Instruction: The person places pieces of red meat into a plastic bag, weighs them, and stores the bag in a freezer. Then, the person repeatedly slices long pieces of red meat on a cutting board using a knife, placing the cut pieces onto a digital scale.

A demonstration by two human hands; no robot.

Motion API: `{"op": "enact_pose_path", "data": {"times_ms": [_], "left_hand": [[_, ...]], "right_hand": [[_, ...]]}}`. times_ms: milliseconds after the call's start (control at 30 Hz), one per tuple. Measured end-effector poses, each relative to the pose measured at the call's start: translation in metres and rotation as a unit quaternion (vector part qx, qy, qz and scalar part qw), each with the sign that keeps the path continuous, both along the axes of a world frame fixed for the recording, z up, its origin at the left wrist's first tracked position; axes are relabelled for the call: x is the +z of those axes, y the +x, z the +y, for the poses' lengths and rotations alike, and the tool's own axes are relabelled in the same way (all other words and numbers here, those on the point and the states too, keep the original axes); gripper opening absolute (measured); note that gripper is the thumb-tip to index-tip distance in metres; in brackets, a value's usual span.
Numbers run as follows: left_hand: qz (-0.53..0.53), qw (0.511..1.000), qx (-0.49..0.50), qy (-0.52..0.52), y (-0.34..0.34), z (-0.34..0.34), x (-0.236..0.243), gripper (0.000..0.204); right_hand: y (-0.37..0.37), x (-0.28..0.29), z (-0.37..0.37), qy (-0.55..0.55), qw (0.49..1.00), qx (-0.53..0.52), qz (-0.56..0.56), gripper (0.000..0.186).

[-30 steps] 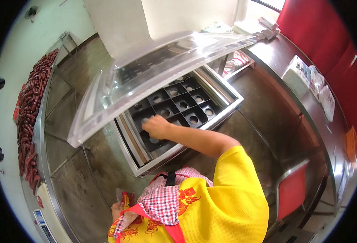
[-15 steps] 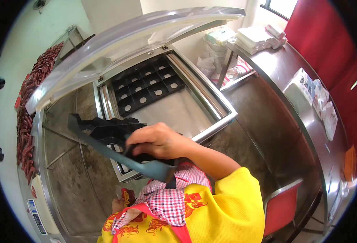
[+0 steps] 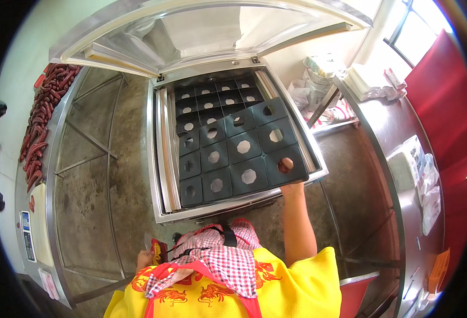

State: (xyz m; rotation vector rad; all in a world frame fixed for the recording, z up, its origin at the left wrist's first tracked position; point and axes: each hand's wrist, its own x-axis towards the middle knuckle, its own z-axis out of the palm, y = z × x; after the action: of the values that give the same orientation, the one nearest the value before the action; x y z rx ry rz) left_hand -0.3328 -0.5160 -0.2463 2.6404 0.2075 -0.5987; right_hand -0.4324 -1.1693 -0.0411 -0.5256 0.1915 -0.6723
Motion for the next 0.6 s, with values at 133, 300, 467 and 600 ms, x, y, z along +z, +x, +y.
{"op": "enact_pose_path", "data": {"times_ms": [133, 300, 467, 600], "left_hand": [[0.072, 0.997, -0.011, -0.018, -0.006, 0.013, -0.006, 0.056], [0.114, 0.993, 0.028, 0.008, -0.02, 0.024, -0.012, 0.06], [0.105, 0.992, 0.064, -0.025, -0.03, 0.043, -0.046, 0.048], [0.032, 0.999, 0.013, -0.03, -0.031, 0.06, -0.067, 0.033]], "right_hand": [[-0.023, 0.001, -0.02, 0.023, 0.999, 0.037, -0.02, 0.02], [-0.041, 0.042, -0.023, -0.073, 0.949, -0.101, 0.29, 0.037], [-0.024, 0.054, -0.02, -0.307, 0.84, 0.002, 0.446, 0.035], [-0.002, 0.059, -0.019, -0.424, 0.714, 0.012, 0.557, 0.047]]}}
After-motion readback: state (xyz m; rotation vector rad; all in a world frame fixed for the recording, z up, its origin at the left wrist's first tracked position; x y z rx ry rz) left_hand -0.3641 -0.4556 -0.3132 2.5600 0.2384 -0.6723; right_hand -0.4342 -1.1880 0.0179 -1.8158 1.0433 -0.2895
